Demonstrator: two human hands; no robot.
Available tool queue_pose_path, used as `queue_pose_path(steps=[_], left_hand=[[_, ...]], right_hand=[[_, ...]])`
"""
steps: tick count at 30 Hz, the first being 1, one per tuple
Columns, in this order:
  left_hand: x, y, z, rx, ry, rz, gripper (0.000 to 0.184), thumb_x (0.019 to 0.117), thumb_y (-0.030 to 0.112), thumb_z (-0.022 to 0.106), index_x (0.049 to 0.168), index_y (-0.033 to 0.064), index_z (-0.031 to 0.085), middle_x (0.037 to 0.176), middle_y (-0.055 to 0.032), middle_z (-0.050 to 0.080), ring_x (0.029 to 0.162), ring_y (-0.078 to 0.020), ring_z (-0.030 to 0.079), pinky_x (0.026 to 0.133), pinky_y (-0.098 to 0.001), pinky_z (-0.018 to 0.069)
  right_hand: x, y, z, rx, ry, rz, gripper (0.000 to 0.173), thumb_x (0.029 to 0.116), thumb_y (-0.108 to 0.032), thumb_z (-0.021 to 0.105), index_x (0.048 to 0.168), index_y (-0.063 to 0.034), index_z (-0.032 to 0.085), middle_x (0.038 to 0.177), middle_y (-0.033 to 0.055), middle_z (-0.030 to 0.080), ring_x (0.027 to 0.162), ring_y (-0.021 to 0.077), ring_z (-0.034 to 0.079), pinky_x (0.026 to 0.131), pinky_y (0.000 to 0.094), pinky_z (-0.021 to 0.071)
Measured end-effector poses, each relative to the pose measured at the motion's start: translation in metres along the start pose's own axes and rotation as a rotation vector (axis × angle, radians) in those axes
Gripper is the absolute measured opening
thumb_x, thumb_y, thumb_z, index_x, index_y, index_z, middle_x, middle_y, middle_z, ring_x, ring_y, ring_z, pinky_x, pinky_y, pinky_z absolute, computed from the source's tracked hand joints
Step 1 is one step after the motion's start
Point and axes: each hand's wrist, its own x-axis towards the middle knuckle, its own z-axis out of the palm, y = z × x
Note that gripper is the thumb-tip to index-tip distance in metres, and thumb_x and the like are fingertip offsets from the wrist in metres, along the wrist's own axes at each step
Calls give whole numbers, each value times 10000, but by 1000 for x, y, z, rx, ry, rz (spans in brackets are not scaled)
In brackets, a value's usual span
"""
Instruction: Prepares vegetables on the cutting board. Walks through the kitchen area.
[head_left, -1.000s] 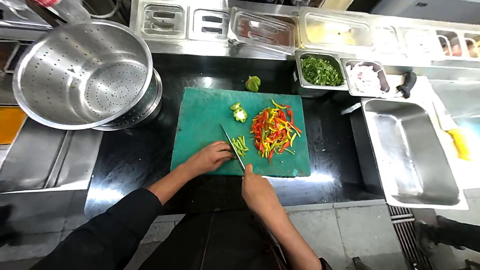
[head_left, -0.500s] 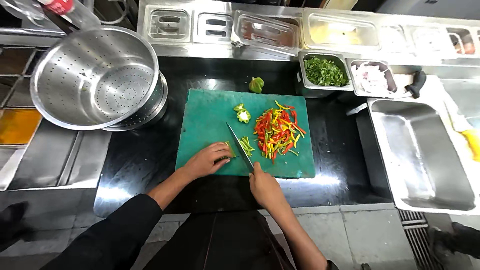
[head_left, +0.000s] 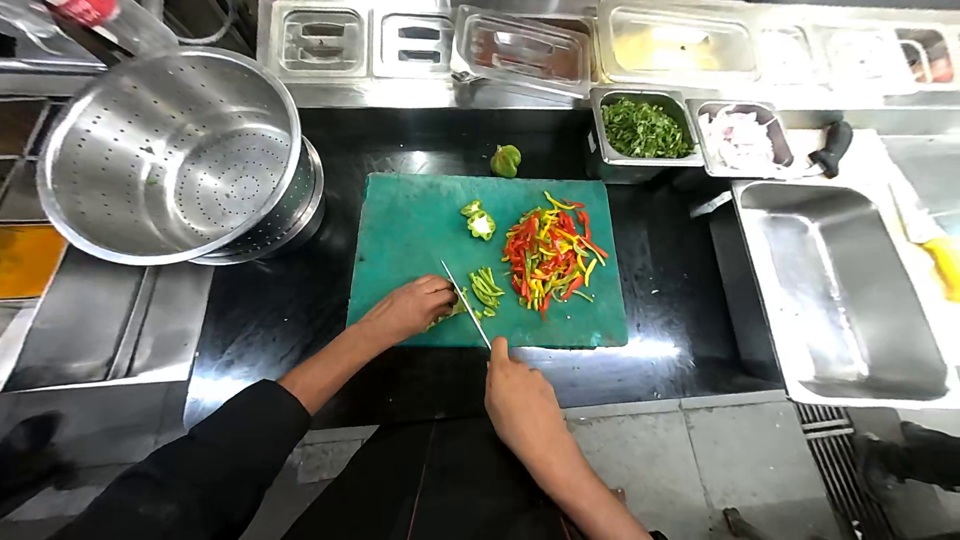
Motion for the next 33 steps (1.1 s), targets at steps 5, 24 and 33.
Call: queue_pose_path(steps=[5,24,33], left_hand=[[-5,-3,4,-50,54,-29,128,958,95,680,1042,15,735,1138,-152,701,1154,-304,662,1043,-400,518],[-15,-11,14,30,155,96,183,1010,162,608,1032,61,760,1096,-85,729,1119,-242,677,1045,-360,513],[-20,-12,15,-22,153,74,160,1001,135,619,987,47,752,1082,-85,726,1134,-232,666,1073,-348,490]], right_hand=[[33,-6,9,63,50,-17,299,1101,-158,386,1388,-80,415,1075,182,681,1029,359,707,842,496,565],[32,-9,11,36,28,-28,310,1108,-179,356,1391,-67,416,1109,192,681,1083,359,696,887,494,555],[32,-13,11,13,24,-40,315,1095,-149,377,1396,-64,410,1113,193,679,1075,359,697,882,492,557]])
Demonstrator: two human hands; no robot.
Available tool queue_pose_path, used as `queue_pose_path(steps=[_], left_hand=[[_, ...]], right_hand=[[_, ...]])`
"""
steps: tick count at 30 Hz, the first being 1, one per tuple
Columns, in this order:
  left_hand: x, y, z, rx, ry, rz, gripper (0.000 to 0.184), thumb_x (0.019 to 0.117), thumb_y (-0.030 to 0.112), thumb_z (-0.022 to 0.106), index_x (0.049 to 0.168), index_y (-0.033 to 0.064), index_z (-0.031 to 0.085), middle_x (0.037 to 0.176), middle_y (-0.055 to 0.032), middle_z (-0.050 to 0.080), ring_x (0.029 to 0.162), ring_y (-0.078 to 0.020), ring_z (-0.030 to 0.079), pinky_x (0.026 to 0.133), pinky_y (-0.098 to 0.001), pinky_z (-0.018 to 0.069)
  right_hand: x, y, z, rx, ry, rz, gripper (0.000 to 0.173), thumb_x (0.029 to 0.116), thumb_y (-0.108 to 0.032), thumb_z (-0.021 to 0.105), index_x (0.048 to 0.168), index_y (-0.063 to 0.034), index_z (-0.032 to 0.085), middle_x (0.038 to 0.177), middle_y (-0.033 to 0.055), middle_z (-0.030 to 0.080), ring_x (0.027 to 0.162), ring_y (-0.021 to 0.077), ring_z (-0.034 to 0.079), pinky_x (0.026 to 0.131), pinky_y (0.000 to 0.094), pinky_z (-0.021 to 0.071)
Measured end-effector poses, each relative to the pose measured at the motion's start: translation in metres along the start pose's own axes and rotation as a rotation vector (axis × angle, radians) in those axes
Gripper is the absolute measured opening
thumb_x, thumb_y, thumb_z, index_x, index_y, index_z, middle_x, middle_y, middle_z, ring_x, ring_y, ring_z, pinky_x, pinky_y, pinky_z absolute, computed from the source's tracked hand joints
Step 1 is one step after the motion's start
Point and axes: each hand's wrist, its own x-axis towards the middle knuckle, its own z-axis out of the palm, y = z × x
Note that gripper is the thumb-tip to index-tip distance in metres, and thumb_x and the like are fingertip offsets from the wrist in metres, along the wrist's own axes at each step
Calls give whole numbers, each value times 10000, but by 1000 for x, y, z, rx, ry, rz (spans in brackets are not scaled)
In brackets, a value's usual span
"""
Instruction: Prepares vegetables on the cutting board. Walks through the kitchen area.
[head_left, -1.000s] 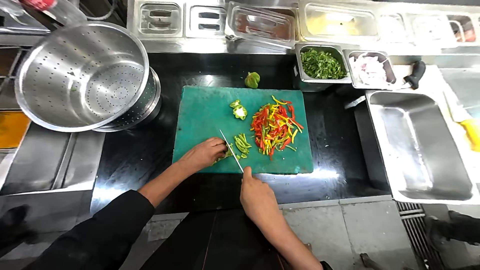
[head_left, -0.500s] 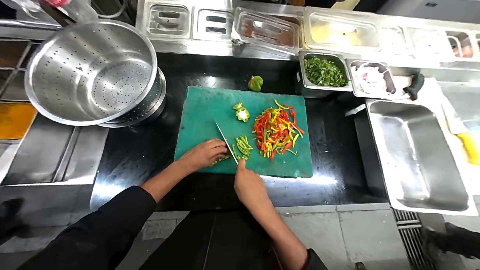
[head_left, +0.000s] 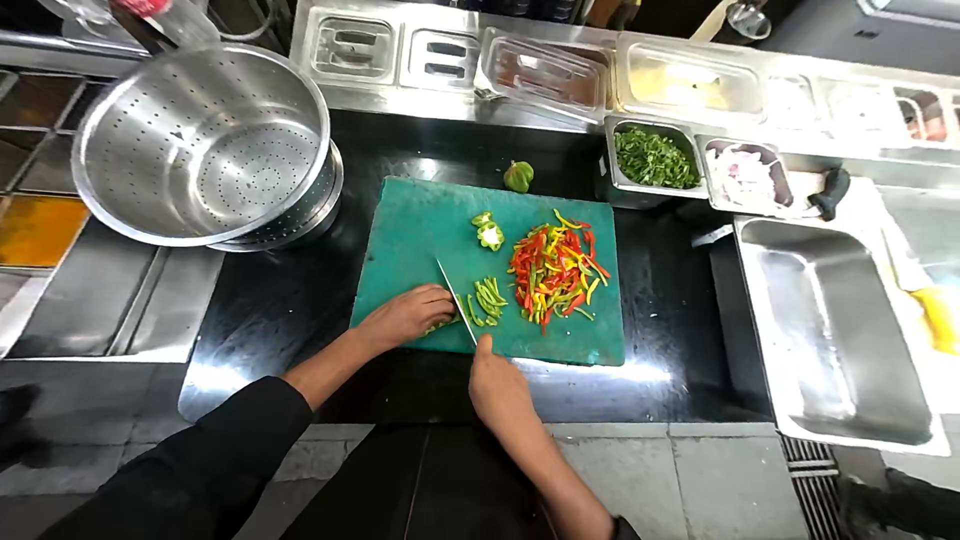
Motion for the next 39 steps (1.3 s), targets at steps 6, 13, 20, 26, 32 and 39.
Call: queue_pose_path(steps=[6,13,20,26,32,39], left_hand=[[-1,1,-1,139,32,18,193,1018,185,584,966,86,740,1036,-62,730,1072,-237,682,992,-388,529],[-8,4,-2,38,2,-12,184,1003,166,616,982,47,755,1067,-93,736,1118,-243,685,1051,-365,514],[-9,4,-1,74,49,4,201,1003,188,610,977,63,765,1054,-74,742,1105,-228,687,1052,-350,508],[-12,8,-2,76,74,-20,171,991,157,626,931,53,747,1023,-88,736,1069,-236,695,1025,-360,525],[-17,3,-6,-5,48,-26,193,1009,176,610,961,58,755,1051,-76,726,1111,-211,672,1064,-338,497],[-23,1,-2,70,89,-24,220,1021,228,593,969,99,764,1054,-45,731,1091,-214,665,1019,-367,513]], right_hand=[[-11,0,-13,-7,-26,-28,321,1114,-213,353,1401,-85,415,1119,188,686,1086,360,693,889,502,551],[2,-3,0,-7,27,-24,336,1095,-174,396,1417,-77,402,1053,189,689,1028,369,708,842,511,566],[8,-8,2,-11,2,-15,359,1088,-140,399,1439,-62,387,1110,201,679,1073,372,697,875,509,560],[-10,-7,-2,-4,-54,-32,337,1113,-196,342,1418,-69,411,1133,196,687,1105,362,692,903,496,553],[-7,-11,-4,-7,-35,-38,343,1104,-190,372,1425,-74,401,1121,198,685,1084,367,695,882,506,558],[3,-15,2,-7,-16,-40,326,1104,-184,368,1410,-77,403,1099,190,685,1078,359,697,884,496,559]])
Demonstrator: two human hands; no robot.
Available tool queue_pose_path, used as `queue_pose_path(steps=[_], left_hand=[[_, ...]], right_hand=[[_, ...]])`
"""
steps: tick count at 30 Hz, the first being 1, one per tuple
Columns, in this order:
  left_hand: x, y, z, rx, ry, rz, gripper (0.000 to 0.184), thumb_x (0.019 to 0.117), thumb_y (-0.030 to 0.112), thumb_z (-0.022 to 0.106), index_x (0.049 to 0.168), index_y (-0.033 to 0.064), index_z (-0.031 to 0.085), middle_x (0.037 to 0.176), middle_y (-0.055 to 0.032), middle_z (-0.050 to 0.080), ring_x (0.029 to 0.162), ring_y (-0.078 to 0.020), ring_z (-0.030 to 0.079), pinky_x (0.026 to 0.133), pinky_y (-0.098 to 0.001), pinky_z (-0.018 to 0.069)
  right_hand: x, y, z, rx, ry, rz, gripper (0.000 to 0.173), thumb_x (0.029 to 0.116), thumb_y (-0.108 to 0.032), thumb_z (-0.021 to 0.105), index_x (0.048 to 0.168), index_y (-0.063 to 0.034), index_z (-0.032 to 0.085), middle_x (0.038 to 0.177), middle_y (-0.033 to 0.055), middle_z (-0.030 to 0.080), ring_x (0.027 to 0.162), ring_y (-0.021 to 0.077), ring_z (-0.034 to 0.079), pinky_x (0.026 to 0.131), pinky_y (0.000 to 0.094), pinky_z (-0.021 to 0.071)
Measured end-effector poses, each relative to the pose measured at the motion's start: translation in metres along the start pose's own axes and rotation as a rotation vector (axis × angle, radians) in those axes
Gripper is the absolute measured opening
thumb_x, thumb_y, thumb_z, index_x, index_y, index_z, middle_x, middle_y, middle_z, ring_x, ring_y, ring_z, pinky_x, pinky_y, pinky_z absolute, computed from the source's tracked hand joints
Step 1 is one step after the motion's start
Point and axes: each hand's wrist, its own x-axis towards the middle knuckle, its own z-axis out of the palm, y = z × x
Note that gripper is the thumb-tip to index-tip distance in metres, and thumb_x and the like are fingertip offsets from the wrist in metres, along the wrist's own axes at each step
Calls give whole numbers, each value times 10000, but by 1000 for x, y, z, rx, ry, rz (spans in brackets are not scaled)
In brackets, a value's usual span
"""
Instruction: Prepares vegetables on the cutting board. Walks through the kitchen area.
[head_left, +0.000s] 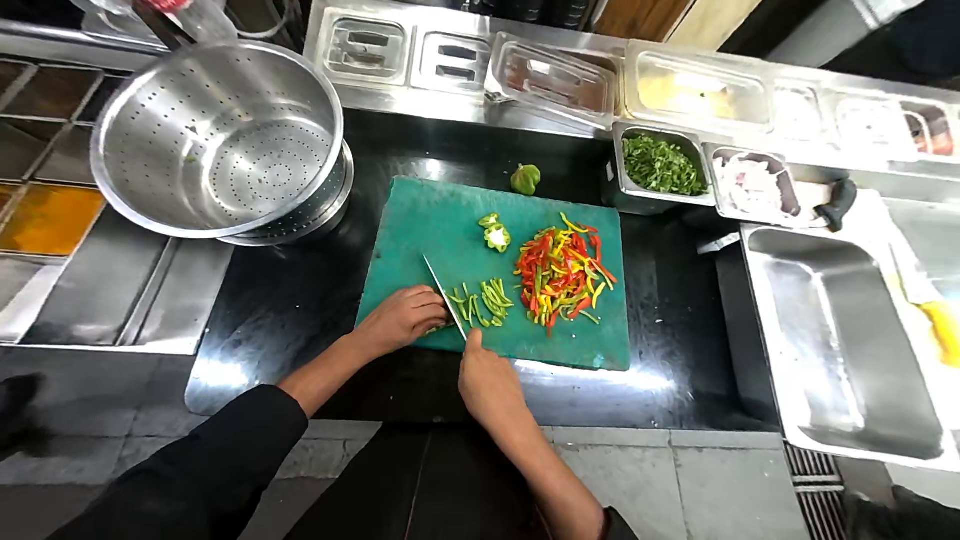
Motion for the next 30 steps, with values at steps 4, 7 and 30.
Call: queue_pose_path(steps=[4,7,30], left_hand=[[-4,1,-2,17,-18,-36,226,1022,246,590,963,100,752,1040,-51,722,1081,-217,672,1008,-388,524],[-4,1,-2,9,-24,-48,243,1025,259,567,999,112,760,1076,-40,723,1119,-197,661,1042,-372,507],[-17,6,-10,106,-1,-85,229,996,293,600,971,125,753,1058,-36,719,1086,-204,663,1001,-388,524]], right_hand=[[-19,3,-2,-3,-52,-5,359,1111,-206,337,1442,-79,397,1127,196,692,1086,369,699,888,510,560],[0,-2,4,27,-21,-1,355,1098,-175,359,1433,-68,404,1140,199,690,1098,367,695,899,515,556],[-15,-11,-4,-20,-25,-41,365,1110,-234,358,1440,-82,394,1083,193,699,1053,373,707,877,515,564]])
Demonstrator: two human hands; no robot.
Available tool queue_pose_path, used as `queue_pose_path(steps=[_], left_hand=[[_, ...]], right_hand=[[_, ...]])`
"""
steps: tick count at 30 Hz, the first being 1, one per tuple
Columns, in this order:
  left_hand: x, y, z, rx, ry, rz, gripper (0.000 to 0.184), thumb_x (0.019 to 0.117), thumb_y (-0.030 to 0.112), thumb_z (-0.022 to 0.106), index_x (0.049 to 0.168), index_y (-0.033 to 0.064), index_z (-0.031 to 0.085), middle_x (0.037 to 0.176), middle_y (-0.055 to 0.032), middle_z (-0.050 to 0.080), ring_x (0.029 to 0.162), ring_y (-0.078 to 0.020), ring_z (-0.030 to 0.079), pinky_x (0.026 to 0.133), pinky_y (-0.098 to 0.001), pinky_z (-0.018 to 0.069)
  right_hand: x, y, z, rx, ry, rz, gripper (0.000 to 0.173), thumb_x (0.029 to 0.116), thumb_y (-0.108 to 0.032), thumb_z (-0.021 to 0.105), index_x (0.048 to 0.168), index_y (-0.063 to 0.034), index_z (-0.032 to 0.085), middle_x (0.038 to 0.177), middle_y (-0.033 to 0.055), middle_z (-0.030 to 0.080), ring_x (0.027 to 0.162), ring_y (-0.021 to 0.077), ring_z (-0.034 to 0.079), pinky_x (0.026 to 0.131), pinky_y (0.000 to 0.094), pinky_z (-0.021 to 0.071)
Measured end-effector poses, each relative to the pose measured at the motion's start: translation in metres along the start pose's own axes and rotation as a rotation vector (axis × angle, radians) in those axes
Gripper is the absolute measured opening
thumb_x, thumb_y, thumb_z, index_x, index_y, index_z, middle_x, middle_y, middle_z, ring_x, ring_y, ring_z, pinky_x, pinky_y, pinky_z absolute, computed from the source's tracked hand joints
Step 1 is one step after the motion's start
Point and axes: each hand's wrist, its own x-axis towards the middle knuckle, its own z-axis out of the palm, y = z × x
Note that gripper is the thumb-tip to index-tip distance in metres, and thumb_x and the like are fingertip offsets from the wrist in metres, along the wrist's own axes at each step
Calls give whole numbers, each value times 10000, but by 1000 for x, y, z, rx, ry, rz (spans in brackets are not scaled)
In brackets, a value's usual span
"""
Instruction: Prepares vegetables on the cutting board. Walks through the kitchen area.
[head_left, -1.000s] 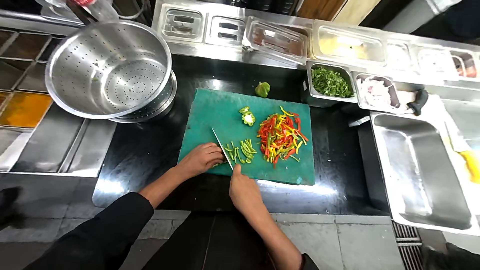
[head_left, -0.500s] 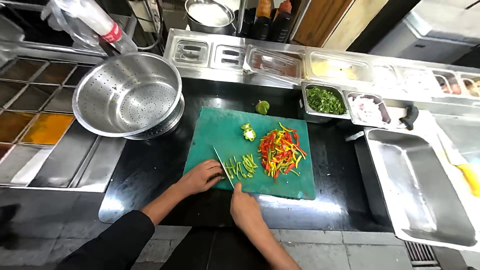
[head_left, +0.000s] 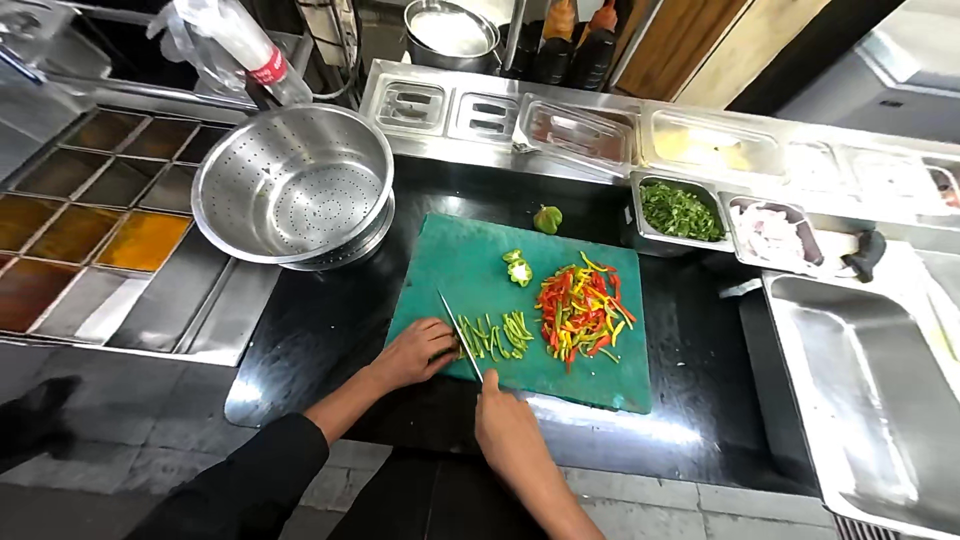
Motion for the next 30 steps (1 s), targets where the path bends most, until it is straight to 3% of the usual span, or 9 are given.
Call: queue_pose_path(steps=[7,13,18,24,30], left_hand=[[-10,3,-5,-56,-60,-39,307,1000,379,590,1051,120,748,1120,-52,708,1169,-206,640,1060,-385,497],[-14,10,-3,-108,-29,-94,283,990,351,644,1112,113,736,1178,-63,687,1211,-196,616,1080,-350,489],[22,22,18,-174,-44,-92,269,964,302,706,1131,94,737,1194,-85,681,1216,-218,617,1077,-358,496],[35,25,18,-58,-74,-59,254,1022,306,608,1094,108,751,1172,-61,707,1196,-221,640,1070,-393,503],[31,19,10,-86,-129,-23,249,1010,281,632,1127,91,742,1205,-77,697,1232,-225,626,1089,-369,490]], right_hand=[[23,-11,13,-27,27,5,393,1092,-152,356,1477,-71,369,1129,200,695,1088,367,703,886,509,566],[9,42,17,28,54,44,380,1111,-266,366,1446,-90,405,1080,205,701,1032,396,709,858,546,565],[14,70,-9,85,112,113,381,1117,-272,362,1432,-66,418,1093,212,695,1058,388,699,895,539,547],[12,59,4,110,70,94,381,1116,-271,353,1444,-84,406,1106,207,694,1070,383,700,896,534,555],[8,49,11,103,74,93,384,1117,-258,343,1456,-84,391,1115,199,691,1077,370,699,898,510,555]])
